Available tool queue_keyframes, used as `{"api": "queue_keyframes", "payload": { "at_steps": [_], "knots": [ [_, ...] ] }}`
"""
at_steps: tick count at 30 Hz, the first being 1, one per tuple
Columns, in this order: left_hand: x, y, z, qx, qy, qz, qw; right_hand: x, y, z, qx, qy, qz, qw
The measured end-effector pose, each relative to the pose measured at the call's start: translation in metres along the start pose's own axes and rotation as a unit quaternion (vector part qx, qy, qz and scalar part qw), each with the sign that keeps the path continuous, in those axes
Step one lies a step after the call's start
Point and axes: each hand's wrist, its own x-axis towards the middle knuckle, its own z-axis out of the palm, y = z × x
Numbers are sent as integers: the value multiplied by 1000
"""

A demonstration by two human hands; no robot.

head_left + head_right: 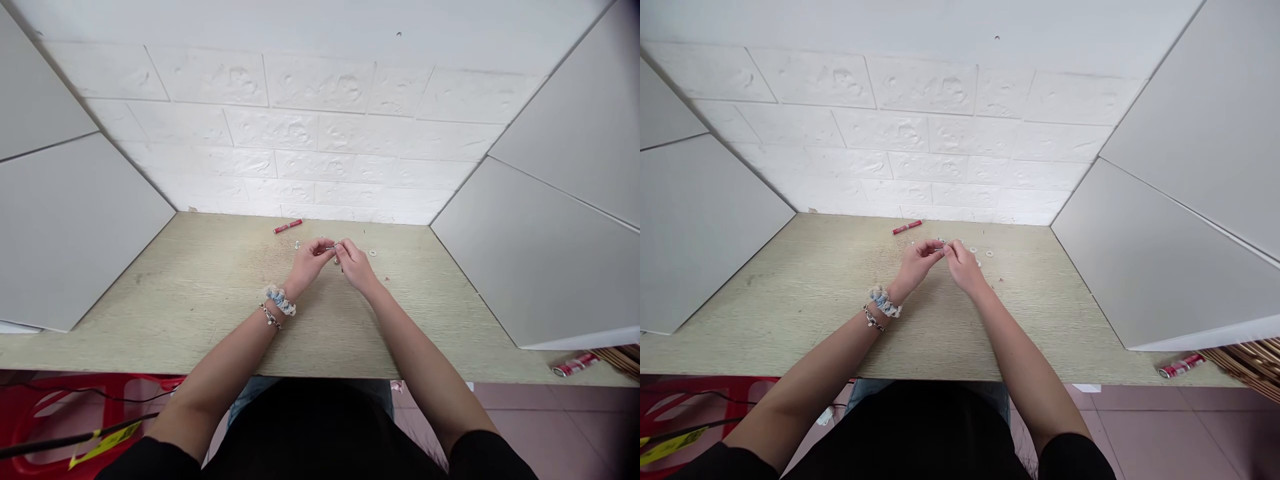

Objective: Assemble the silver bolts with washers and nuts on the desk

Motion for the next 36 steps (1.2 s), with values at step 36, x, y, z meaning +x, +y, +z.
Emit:
{"api": "queue_keyframes", "payload": {
  "at_steps": [36],
  "knots": [
    [-8, -8, 0, 282, -44, 139, 948, 5, -7, -8, 74, 35, 37, 996]
  ]
}}
